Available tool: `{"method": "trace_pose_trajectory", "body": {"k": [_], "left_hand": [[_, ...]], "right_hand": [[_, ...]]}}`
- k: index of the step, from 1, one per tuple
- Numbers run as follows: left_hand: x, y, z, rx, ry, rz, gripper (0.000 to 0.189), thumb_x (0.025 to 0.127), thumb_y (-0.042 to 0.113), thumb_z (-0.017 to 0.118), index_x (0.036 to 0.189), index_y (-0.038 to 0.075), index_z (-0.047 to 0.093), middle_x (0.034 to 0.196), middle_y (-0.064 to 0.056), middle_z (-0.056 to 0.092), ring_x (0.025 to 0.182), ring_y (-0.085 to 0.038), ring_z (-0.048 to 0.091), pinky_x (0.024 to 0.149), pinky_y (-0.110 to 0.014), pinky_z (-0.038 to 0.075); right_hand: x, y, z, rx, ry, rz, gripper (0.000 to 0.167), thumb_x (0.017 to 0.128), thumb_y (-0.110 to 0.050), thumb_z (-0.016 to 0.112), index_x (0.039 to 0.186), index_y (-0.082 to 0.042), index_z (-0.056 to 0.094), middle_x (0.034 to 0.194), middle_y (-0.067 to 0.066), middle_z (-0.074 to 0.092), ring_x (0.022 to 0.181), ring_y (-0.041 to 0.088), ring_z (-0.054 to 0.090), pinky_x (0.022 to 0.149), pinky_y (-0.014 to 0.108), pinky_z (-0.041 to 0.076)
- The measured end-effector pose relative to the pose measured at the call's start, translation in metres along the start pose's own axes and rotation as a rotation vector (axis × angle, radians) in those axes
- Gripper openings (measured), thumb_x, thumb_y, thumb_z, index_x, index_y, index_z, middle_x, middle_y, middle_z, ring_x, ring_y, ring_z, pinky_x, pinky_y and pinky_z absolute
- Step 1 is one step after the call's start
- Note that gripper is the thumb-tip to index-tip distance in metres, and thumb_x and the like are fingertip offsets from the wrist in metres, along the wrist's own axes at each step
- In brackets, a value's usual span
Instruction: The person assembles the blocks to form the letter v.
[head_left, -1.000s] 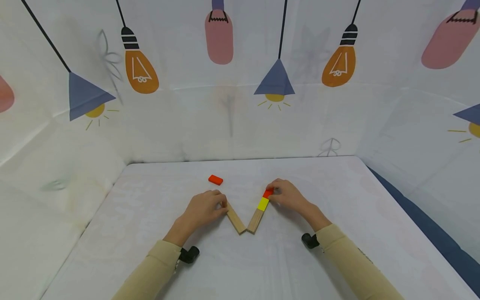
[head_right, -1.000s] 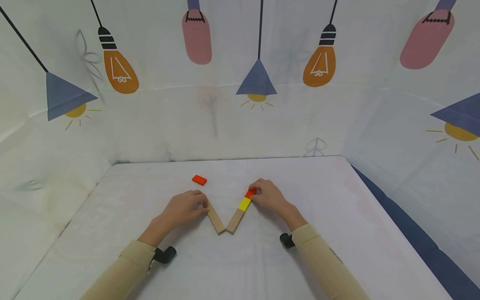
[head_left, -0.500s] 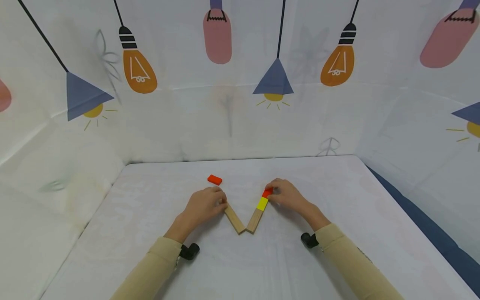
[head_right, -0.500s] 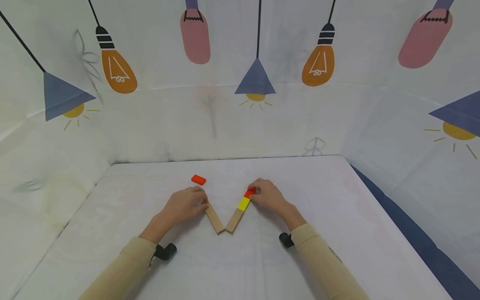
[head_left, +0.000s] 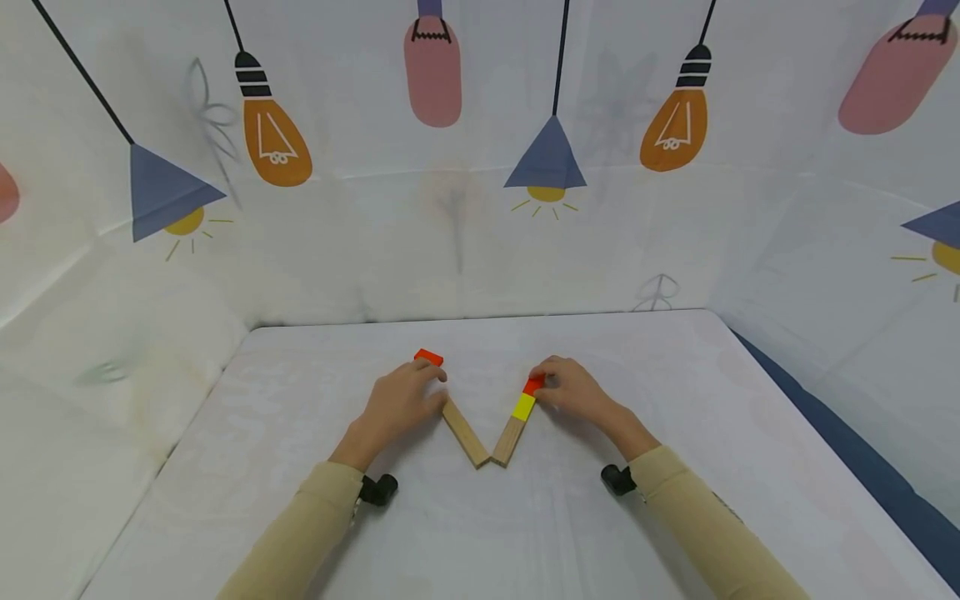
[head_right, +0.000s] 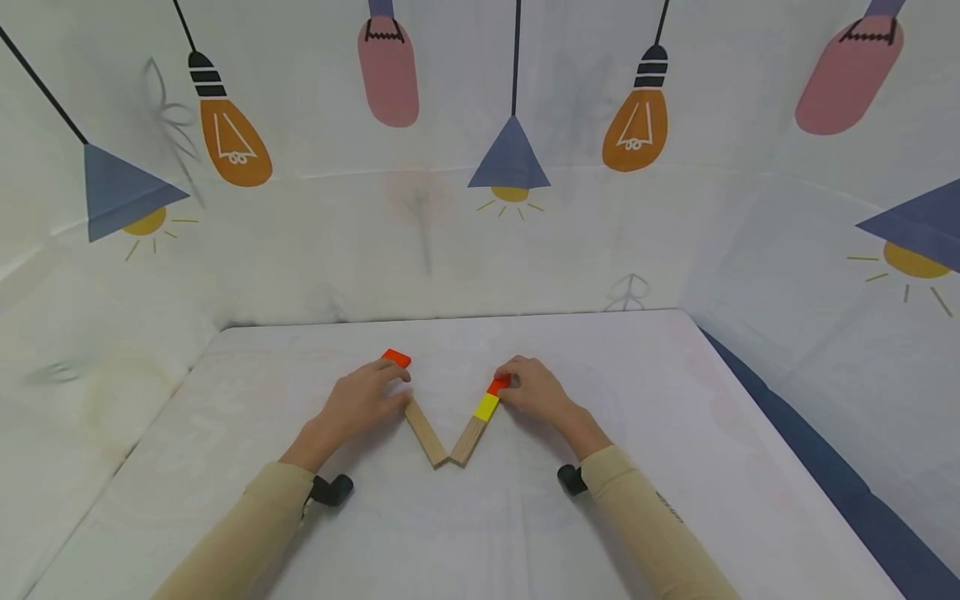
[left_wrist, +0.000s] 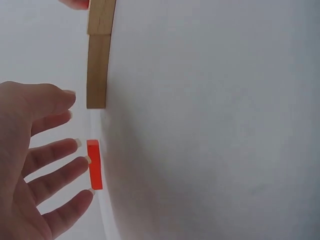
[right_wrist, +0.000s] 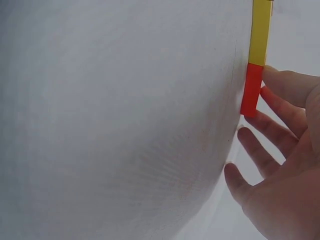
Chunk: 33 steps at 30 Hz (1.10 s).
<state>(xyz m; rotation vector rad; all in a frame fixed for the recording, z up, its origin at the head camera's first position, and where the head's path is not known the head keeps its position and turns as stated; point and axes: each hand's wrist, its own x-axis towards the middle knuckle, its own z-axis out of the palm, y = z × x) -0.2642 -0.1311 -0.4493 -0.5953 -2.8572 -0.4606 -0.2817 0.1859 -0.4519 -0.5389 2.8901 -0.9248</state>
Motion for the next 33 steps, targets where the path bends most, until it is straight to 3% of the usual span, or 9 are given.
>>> {"method": "trace_pose_trajectory", "body": {"k": [12,25,33], "left_hand": [[0.01,-0.018,0.0,0.047,0.068,-0.086,0.03,0.089,0.034,0.07,0.116,0.02,0.069,0.118,-0.004,0.066,0.092,-0.023,0.067,0.066,-0.04,0.055],[0.022,-0.029,-0.004,-0.017,-0.06,-0.2,0.048,0.091,0.037,0.067,0.134,0.018,0.057,0.128,-0.012,0.062,0.102,-0.03,0.064,0.081,-0.051,0.055],[0.032,-0.033,-0.006,-0.032,-0.129,-0.258,0.05,0.091,0.045,0.063,0.134,0.021,0.054,0.132,-0.011,0.061,0.104,-0.03,0.061,0.085,-0.053,0.053]], "right_hand": [[0.001,0.001,0.001,-0.003,0.007,0.002,0.026,0.089,-0.013,0.069,0.115,-0.011,0.07,0.117,0.005,0.066,0.108,0.025,0.056,0.1,0.047,0.047],[0.001,0.001,0.001,-0.007,0.008,0.001,0.026,0.089,-0.013,0.069,0.115,-0.012,0.07,0.116,0.005,0.066,0.107,0.025,0.055,0.1,0.047,0.046],[0.0,0.001,0.002,0.0,0.009,-0.007,0.026,0.089,-0.013,0.069,0.115,-0.012,0.07,0.116,0.004,0.066,0.108,0.025,0.056,0.101,0.048,0.046]]}}
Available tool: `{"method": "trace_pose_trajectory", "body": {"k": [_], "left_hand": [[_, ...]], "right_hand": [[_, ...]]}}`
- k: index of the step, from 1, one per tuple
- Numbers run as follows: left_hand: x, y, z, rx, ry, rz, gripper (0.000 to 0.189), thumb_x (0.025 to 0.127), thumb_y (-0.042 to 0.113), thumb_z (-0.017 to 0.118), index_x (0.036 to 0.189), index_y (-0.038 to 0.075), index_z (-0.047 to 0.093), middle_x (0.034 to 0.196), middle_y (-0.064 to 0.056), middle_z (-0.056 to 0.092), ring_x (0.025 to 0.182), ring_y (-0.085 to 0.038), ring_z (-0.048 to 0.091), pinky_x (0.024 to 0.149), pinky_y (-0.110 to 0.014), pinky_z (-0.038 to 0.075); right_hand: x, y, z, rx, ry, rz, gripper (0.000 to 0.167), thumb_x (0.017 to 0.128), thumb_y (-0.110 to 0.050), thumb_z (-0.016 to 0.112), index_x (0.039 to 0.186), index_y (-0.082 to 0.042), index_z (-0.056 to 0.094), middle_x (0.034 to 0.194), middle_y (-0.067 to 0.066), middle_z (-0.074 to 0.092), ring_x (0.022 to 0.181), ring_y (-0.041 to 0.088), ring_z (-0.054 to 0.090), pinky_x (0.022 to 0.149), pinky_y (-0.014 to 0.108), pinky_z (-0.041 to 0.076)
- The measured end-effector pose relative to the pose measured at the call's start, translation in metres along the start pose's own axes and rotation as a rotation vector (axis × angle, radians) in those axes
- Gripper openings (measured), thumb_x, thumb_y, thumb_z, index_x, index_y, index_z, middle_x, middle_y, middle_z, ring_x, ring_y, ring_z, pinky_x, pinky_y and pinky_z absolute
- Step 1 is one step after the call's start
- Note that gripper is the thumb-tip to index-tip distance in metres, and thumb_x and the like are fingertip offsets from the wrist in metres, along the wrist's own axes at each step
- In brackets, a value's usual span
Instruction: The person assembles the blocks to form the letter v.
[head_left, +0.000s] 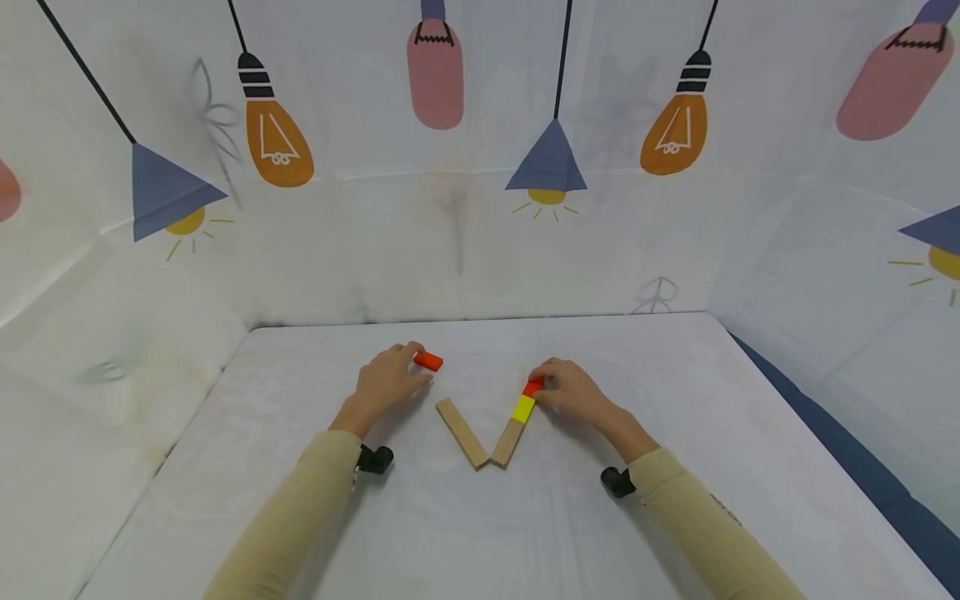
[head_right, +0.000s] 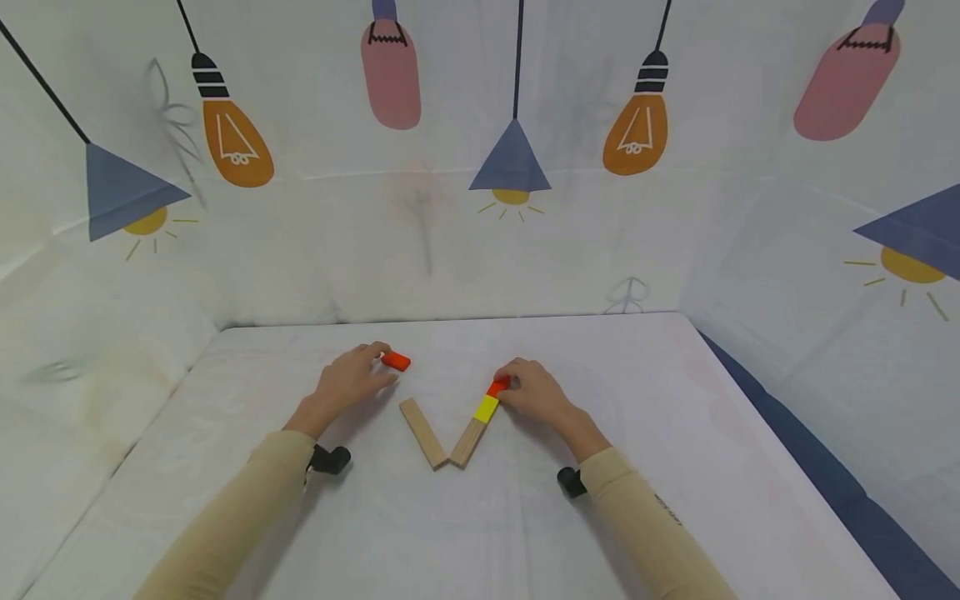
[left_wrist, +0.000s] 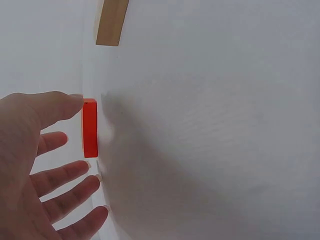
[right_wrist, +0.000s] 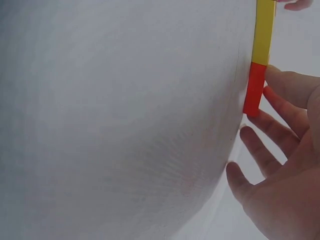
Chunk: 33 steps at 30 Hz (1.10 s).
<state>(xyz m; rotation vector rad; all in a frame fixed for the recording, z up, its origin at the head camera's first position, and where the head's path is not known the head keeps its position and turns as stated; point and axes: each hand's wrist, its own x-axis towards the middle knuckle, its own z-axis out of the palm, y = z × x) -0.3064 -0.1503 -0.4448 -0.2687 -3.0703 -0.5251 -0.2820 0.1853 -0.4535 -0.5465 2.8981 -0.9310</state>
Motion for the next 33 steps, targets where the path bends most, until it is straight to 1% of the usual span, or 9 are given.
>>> {"method": "trace_pose_trajectory", "body": {"k": [6,11,17,25,29,33], "left_hand": [[0.007,0.002,-0.002,0.001,-0.033,-0.015,0.053,0.091,0.045,0.063,0.136,0.021,0.052,0.128,-0.01,0.061,0.104,-0.029,0.06,0.085,-0.053,0.052],[0.01,0.005,-0.005,0.002,-0.05,-0.009,0.054,0.09,0.045,0.063,0.136,0.019,0.052,0.126,-0.01,0.06,0.103,-0.029,0.059,0.083,-0.052,0.051],[0.013,0.009,-0.007,0.02,-0.059,-0.015,0.052,0.09,0.043,0.066,0.134,0.019,0.054,0.123,-0.009,0.06,0.103,-0.028,0.059,0.083,-0.05,0.051],[0.017,0.011,-0.006,0.054,-0.067,-0.001,0.044,0.09,0.04,0.065,0.127,0.018,0.058,0.116,-0.008,0.06,0.099,-0.027,0.056,0.077,-0.046,0.05],[0.019,0.014,-0.005,0.063,-0.071,-0.009,0.044,0.091,0.043,0.063,0.126,0.018,0.059,0.118,-0.009,0.06,0.101,-0.028,0.056,0.078,-0.048,0.05],[0.019,0.017,-0.003,0.063,-0.048,-0.022,0.042,0.091,0.043,0.063,0.124,0.017,0.06,0.117,-0.009,0.06,0.101,-0.028,0.056,0.08,-0.05,0.05]], "right_hand": [[0.0,-0.001,-0.001,-0.004,-0.01,0.005,0.027,0.089,-0.012,0.07,0.116,-0.012,0.07,0.116,0.004,0.066,0.108,0.025,0.056,0.101,0.047,0.046],[0.002,0.001,-0.002,-0.012,-0.012,-0.018,0.027,0.088,-0.011,0.07,0.115,-0.011,0.07,0.116,0.004,0.067,0.107,0.024,0.057,0.1,0.046,0.047],[0.004,0.002,-0.003,-0.008,-0.013,-0.036,0.027,0.088,-0.011,0.069,0.115,-0.01,0.07,0.118,0.004,0.067,0.108,0.024,0.057,0.101,0.046,0.046],[0.003,0.001,-0.002,0.005,-0.015,-0.027,0.027,0.088,-0.011,0.068,0.115,-0.011,0.07,0.118,0.005,0.067,0.108,0.024,0.057,0.101,0.047,0.046],[0.002,0.002,-0.002,0.004,-0.009,-0.026,0.027,0.088,-0.011,0.069,0.115,-0.011,0.07,0.118,0.005,0.067,0.108,0.024,0.057,0.101,0.047,0.046],[0.001,0.002,-0.002,0.019,-0.007,-0.032,0.027,0.088,-0.011,0.069,0.115,-0.011,0.07,0.117,0.005,0.067,0.108,0.025,0.057,0.101,0.047,0.046]]}}
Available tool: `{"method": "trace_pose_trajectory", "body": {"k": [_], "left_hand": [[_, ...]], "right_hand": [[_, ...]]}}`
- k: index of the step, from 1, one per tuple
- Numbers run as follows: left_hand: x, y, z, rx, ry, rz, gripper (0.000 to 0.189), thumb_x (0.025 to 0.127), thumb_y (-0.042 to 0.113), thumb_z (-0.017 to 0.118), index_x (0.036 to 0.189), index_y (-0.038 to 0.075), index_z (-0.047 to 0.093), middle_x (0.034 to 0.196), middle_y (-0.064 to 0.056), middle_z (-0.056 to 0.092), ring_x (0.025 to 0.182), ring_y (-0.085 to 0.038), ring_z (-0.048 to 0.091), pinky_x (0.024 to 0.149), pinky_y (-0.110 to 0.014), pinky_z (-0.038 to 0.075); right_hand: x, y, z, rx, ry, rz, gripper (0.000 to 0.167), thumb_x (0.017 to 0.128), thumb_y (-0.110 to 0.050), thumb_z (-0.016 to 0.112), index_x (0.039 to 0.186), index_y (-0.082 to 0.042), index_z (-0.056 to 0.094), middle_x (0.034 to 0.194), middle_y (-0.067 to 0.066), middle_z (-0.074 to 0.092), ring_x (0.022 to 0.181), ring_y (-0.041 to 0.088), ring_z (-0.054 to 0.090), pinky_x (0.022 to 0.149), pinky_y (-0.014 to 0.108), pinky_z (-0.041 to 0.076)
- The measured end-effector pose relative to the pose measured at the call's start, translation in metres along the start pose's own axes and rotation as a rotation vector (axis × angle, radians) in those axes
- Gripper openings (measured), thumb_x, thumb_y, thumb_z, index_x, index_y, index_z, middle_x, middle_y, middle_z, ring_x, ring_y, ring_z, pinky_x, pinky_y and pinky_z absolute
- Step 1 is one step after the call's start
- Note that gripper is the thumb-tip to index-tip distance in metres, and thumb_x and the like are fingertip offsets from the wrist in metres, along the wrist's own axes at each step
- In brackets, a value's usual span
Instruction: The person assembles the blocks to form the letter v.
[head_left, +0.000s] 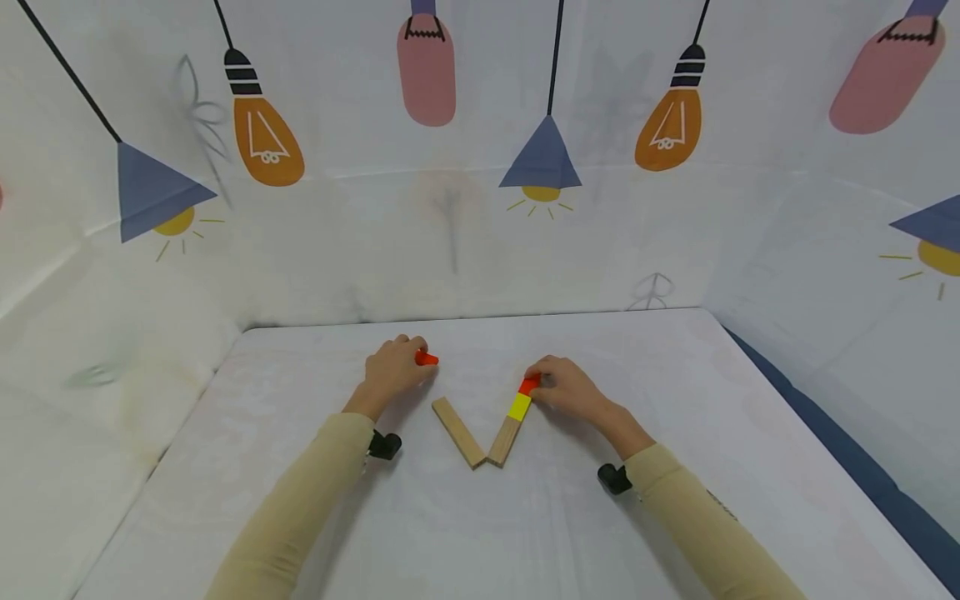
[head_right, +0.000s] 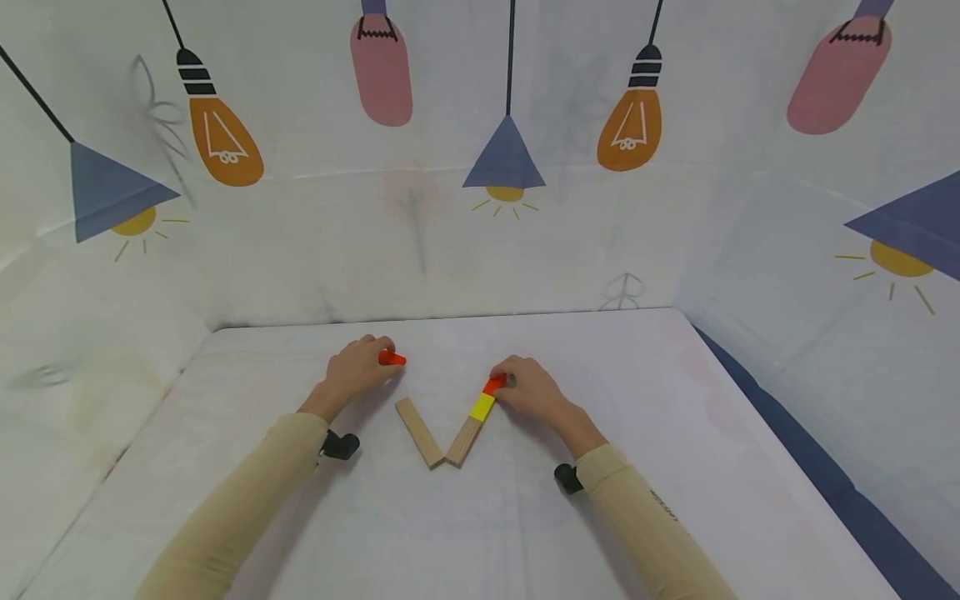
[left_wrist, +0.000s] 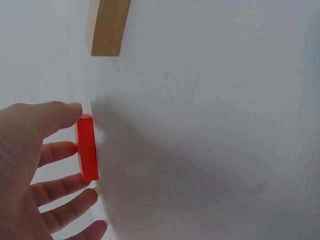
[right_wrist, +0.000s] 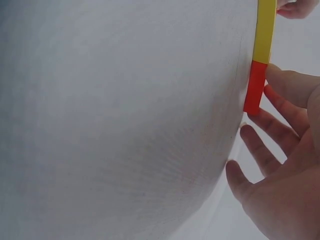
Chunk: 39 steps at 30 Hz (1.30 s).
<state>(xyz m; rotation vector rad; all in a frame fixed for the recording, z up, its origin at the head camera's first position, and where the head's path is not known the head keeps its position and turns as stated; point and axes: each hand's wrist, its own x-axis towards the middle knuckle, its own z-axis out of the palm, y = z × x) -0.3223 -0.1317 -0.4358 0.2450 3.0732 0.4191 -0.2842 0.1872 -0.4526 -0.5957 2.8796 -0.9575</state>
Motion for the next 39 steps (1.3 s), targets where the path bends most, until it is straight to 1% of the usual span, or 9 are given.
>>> {"method": "trace_pose_trajectory", "body": {"k": [7,11,15,19,25,32,39], "left_hand": [[0.0022,0.001,0.006,-0.019,0.054,-0.007,0.037,0.091,0.04,0.065,0.119,0.016,0.062,0.109,-0.009,0.059,0.095,-0.027,0.056,0.074,-0.045,0.049],[0.0037,-0.0005,0.0081,-0.029,0.068,-0.012,0.037,0.09,0.04,0.066,0.118,0.016,0.06,0.107,-0.009,0.06,0.093,-0.026,0.056,0.073,-0.043,0.047],[0.0046,-0.0017,0.0078,-0.035,0.075,-0.017,0.038,0.09,0.041,0.066,0.116,0.014,0.058,0.106,-0.009,0.06,0.092,-0.026,0.056,0.073,-0.043,0.047],[0.0042,-0.0024,0.0069,-0.031,0.077,-0.009,0.037,0.089,0.039,0.066,0.113,0.012,0.059,0.103,-0.009,0.06,0.089,-0.026,0.056,0.072,-0.043,0.048],[0.0017,-0.0028,0.0054,-0.027,0.073,0.002,0.032,0.088,0.035,0.065,0.11,0.012,0.061,0.1,-0.008,0.059,0.087,-0.025,0.056,0.071,-0.041,0.047],[-0.0015,-0.0033,0.0023,-0.051,0.067,0.017,0.03,0.085,0.032,0.067,0.108,0.013,0.062,0.1,-0.008,0.061,0.088,-0.025,0.057,0.073,-0.041,0.048],[-0.0041,-0.0084,0.0011,-0.092,0.06,0.028,0.03,0.084,0.031,0.066,0.107,0.012,0.062,0.101,-0.008,0.063,0.086,-0.024,0.057,0.074,-0.039,0.048]], "right_hand": [[0.0006,0.0001,0.0006,-0.001,0.0,-0.01,0.027,0.088,-0.011,0.07,0.114,-0.01,0.07,0.118,0.005,0.067,0.108,0.024,0.057,0.1,0.047,0.046],[0.0014,-0.0001,0.0001,-0.007,0.0,-0.008,0.026,0.088,-0.012,0.069,0.114,-0.01,0.07,0.117,0.005,0.067,0.107,0.024,0.057,0.1,0.046,0.046],[0.0012,-0.0017,-0.0012,-0.005,0.001,-0.007,0.027,0.088,-0.012,0.07,0.114,-0.01,0.07,0.117,0.006,0.067,0.107,0.024,0.057,0.1,0.046,0.046],[0.0008,-0.0016,-0.0012,-0.001,0.003,-0.01,0.027,0.088,-0.011,0.069,0.115,-0.009,0.07,0.118,0.006,0.067,0.107,0.025,0.057,0.1,0.047,0.046],[-0.0001,-0.0014,-0.0002,-0.009,-0.004,0.004,0.027,0.088,-0.011,0.069,0.115,-0.01,0.07,0.118,0.005,0.067,0.107,0.024,0.057,0.1,0.046,0.046],[-0.0009,-0.0031,-0.0007,-0.022,-0.002,0.014,0.027,0.089,-0.011,0.069,0.115,-0.01,0.069,0.119,0.005,0.067,0.108,0.025,0.057,0.1,0.047,0.046],[-0.0009,-0.0032,0.0005,-0.026,-0.003,0.01,0.026,0.088,-0.011,0.069,0.115,-0.009,0.07,0.119,0.006,0.067,0.107,0.025,0.057,0.1,0.047,0.046]]}}
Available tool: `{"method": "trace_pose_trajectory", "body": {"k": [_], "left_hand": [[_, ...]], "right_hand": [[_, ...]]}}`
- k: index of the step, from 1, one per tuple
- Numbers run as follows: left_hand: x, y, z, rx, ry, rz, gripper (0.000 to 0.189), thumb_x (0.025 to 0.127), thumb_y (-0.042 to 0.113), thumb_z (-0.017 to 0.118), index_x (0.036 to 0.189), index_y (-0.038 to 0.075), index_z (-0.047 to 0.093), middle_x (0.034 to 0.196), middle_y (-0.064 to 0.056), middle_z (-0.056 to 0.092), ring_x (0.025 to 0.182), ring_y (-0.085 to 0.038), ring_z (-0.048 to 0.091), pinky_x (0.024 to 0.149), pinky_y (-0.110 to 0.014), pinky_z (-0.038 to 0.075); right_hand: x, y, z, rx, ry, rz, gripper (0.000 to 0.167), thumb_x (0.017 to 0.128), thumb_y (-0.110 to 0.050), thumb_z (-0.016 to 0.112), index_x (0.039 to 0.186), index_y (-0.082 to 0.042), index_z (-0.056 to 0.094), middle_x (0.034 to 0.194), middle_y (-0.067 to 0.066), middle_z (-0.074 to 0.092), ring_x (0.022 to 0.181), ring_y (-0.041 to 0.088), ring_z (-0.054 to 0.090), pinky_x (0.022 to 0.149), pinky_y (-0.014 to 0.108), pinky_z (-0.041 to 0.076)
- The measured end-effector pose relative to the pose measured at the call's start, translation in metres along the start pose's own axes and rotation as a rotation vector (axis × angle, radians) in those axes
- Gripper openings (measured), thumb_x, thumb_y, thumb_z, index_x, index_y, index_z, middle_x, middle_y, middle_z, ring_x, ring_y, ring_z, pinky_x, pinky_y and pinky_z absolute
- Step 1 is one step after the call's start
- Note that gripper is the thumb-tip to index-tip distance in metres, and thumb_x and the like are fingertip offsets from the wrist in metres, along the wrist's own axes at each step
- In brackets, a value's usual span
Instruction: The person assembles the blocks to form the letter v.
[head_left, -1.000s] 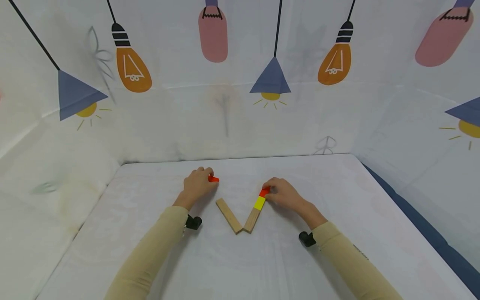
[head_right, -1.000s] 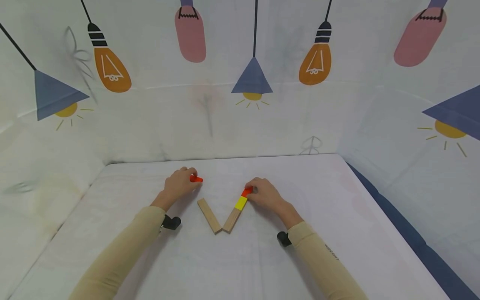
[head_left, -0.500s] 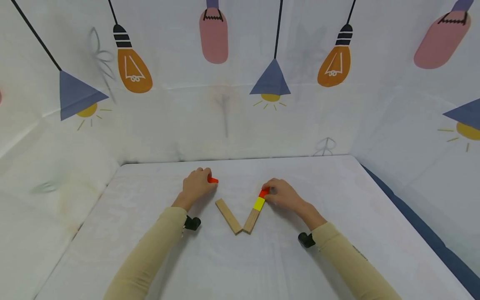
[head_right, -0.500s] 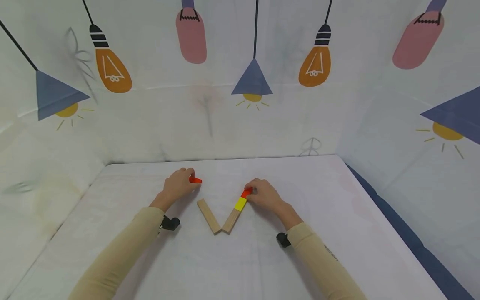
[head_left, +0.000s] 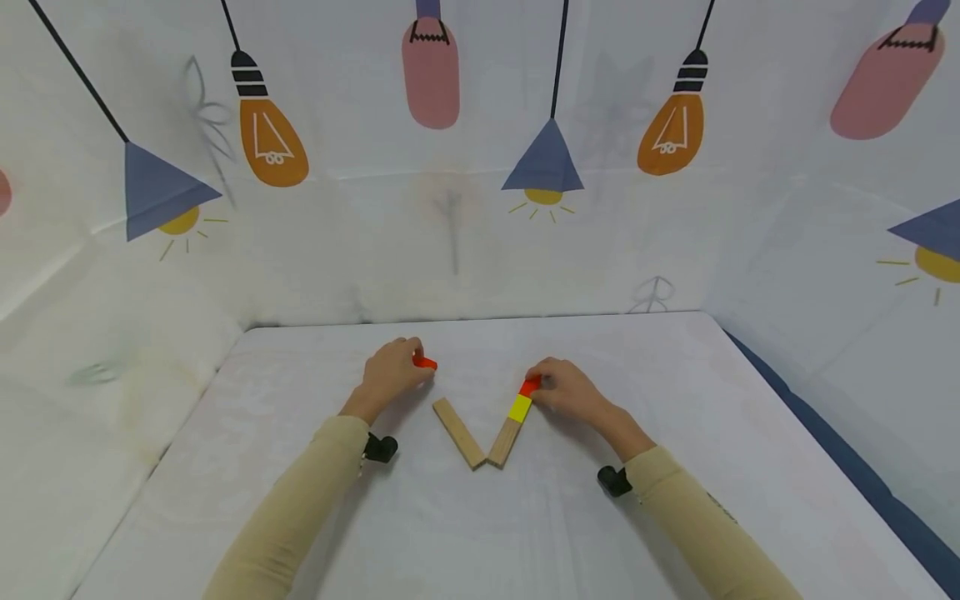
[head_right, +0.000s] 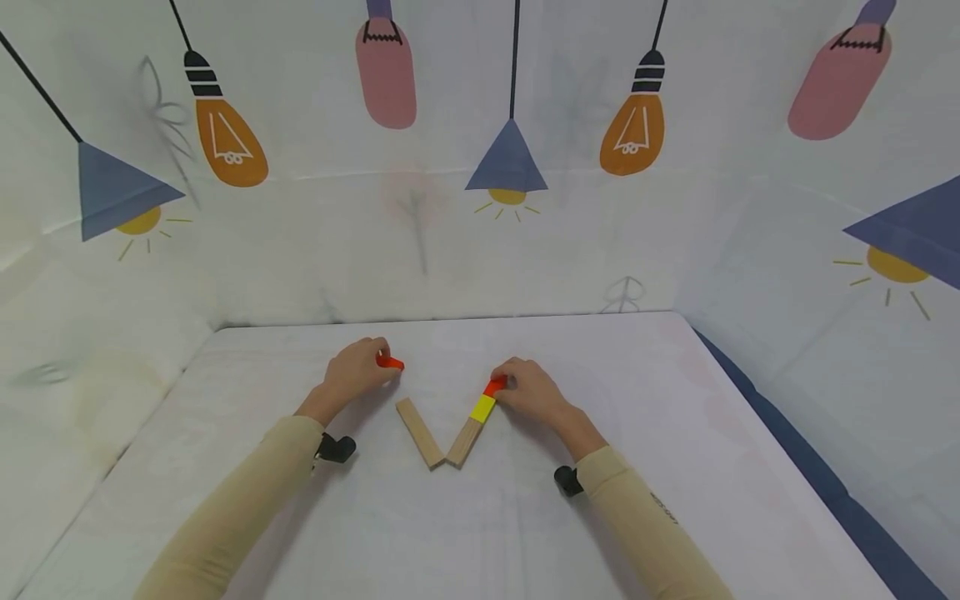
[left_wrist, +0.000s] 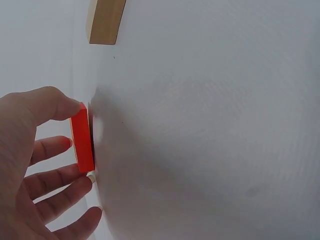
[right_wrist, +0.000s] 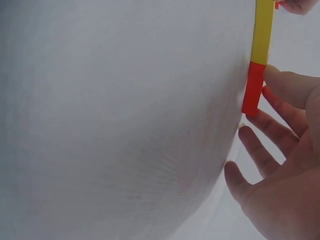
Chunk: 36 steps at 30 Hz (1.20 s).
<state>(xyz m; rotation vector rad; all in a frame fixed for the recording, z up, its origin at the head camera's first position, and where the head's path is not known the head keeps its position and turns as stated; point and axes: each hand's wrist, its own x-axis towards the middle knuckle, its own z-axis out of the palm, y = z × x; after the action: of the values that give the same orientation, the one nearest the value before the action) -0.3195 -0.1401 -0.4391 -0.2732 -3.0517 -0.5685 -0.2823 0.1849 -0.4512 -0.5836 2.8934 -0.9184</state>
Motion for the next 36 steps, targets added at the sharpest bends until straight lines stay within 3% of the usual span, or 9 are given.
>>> {"method": "trace_pose_trajectory", "body": {"k": [13,36], "left_hand": [[-0.007,-0.009,0.002,-0.056,0.035,0.057,0.027,0.084,0.028,0.067,0.105,0.012,0.063,0.099,-0.007,0.063,0.086,-0.023,0.056,0.078,-0.038,0.047],[-0.023,-0.01,-0.005,-0.086,-0.021,0.104,0.029,0.085,0.036,0.072,0.102,0.014,0.064,0.099,-0.004,0.064,0.085,-0.02,0.055,0.077,-0.035,0.047]], "right_hand": [[0.001,0.0,0.004,-0.021,0.002,0.016,0.027,0.088,-0.011,0.069,0.115,-0.01,0.069,0.12,0.006,0.066,0.107,0.025,0.056,0.1,0.047,0.046],[0.003,0.002,0.001,-0.042,-0.006,0.01,0.03,0.09,-0.013,0.07,0.119,-0.01,0.069,0.12,0.007,0.067,0.108,0.026,0.057,0.1,0.047,0.047]]}}
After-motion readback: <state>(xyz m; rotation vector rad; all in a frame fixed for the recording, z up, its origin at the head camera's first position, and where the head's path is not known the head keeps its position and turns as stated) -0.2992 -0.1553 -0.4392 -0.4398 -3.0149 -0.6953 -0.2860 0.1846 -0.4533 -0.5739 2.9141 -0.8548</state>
